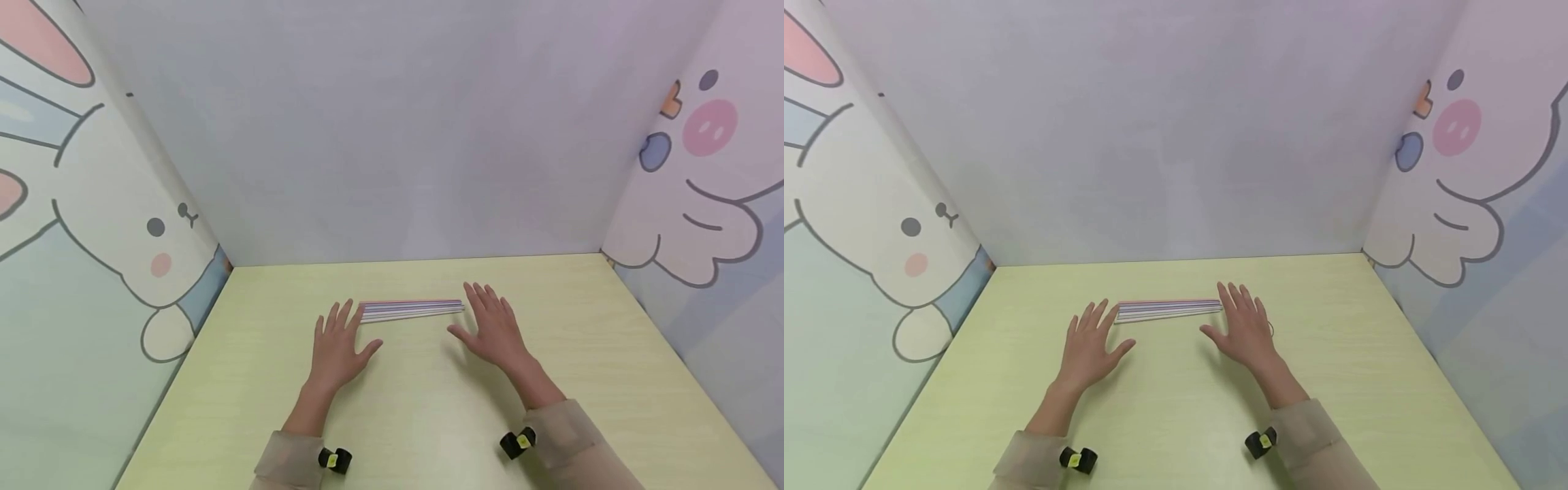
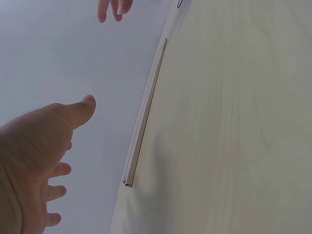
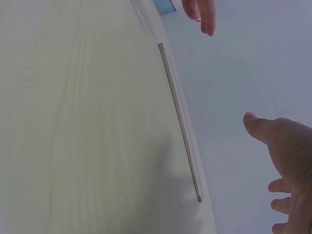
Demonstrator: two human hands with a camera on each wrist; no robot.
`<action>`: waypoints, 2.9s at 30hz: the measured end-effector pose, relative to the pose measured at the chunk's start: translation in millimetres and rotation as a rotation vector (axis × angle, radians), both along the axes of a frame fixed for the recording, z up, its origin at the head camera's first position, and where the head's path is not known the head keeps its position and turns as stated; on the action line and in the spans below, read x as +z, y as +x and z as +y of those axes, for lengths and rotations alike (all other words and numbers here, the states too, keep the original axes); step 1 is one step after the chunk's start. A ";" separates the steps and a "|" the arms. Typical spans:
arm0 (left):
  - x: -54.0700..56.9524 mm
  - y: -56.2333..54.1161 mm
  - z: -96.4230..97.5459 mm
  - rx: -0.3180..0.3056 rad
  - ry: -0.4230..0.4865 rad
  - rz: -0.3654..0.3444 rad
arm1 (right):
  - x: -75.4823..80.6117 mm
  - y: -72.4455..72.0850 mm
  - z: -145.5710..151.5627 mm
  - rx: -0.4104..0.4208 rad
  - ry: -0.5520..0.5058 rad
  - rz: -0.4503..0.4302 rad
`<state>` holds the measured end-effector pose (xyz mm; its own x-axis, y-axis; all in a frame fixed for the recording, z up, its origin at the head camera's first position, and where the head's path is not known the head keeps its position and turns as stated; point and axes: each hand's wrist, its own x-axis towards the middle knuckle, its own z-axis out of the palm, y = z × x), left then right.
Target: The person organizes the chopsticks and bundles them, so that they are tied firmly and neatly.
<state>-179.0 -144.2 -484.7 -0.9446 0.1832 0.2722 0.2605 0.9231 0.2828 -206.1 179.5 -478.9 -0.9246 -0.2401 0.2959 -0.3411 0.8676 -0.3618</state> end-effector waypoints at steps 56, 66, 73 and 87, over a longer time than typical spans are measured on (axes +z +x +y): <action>-13.9 -34.4 0.4 -0.017 -0.021 -0.096 | -14.9 -30.4 -15.5 0.045 0.041 -0.091; -21.1 -45.6 2.4 -0.031 -0.014 -0.100 | -23.2 -39.4 -24.6 0.067 0.066 -0.069; -25.1 -52.2 5.9 -0.036 -0.009 -0.117 | -28.4 -44.9 -29.5 0.080 0.085 -0.078; -30.8 -64.7 11.0 -0.066 0.012 -0.196 | -37.4 -56.9 -44.6 0.115 0.136 -0.087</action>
<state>-243.7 -133.2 -515.6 -0.9658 0.2445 0.0865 0.2593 0.9022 0.3448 -263.0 134.9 -516.4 -0.9092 -0.3784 0.1737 -0.4138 0.8675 -0.2761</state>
